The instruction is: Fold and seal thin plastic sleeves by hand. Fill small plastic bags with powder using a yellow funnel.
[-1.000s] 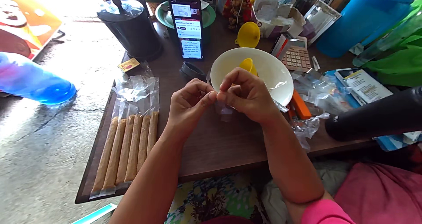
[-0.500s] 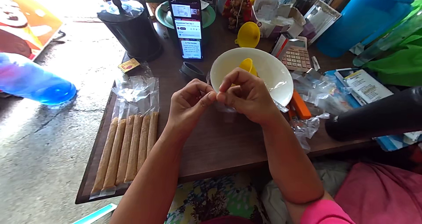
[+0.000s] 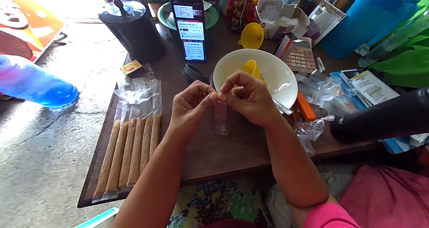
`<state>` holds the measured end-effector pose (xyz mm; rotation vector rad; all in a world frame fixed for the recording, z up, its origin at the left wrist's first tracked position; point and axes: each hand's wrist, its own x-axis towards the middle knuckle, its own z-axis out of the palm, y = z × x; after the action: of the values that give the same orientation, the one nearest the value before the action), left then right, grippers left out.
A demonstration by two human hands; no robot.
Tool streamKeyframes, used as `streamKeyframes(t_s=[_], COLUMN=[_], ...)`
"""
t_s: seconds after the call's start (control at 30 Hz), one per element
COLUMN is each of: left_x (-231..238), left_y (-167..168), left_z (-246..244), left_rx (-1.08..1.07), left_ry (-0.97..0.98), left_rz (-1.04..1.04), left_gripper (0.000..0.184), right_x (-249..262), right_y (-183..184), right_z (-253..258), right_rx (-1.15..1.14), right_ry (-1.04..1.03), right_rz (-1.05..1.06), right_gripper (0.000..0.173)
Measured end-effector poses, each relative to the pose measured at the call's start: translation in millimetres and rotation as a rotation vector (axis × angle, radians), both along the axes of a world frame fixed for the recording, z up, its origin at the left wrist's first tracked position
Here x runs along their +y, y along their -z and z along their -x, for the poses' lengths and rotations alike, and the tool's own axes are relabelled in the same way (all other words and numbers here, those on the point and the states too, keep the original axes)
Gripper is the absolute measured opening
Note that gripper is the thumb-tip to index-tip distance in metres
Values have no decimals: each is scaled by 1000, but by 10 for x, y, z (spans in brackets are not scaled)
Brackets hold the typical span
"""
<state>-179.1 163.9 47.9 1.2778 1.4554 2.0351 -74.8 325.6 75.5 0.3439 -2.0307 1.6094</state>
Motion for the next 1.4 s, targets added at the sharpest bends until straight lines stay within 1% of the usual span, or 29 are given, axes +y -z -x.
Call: streamKeyframes(t_s=[0.07,0.13,0.27,0.43,0.53,0.6,0.7,0.77,0.9,0.93,1.07,1.2,1.33,1.4], left_x=[3,1,-3,10,17,15,15,3,-5,-5,4,-5,4,1], left_y=[4,8,3,11,30,31,18,1,-7,-7,-7,-7,-3,4], left_z=[-2,-2,5,-3,16,26,8,-6,1,2,-12,1,-6,-5], left_rx=[7,7,-1,-8,-21,-11,-10,3,3,2,-6,-2,7,6], left_ry=[10,15,-4,10,-8,-3,20,18,4,8,24,7,25,9], left_rz=[-5,-6,5,-6,-20,-23,-29,-9,7,0,-14,-5,-11,0], left_gripper=[3,2,2,2,3,2,3,2,1,1,2,2,4,3], right_x=[3,6,4,6,8,8,7,3,-5,-3,0,-10,-3,-3], right_y=[-12,-6,12,0,12,11,-3,-6,4,4,-11,5,-13,-7], right_z=[-10,-8,9,-3,10,12,-7,-9,3,4,-13,5,-12,-7], right_rx=[9,11,-2,12,1,-5,8,18,13,12,26,21,15,20], right_ry=[-67,-91,2,-79,22,54,-42,-83,42,46,-48,54,-47,-26], right_rz=[63,82,-7,81,-20,-42,50,69,-35,-37,40,-49,58,25], right_gripper=[11,12,10,11,10,11,12,12,10,10,11,10,11,10])
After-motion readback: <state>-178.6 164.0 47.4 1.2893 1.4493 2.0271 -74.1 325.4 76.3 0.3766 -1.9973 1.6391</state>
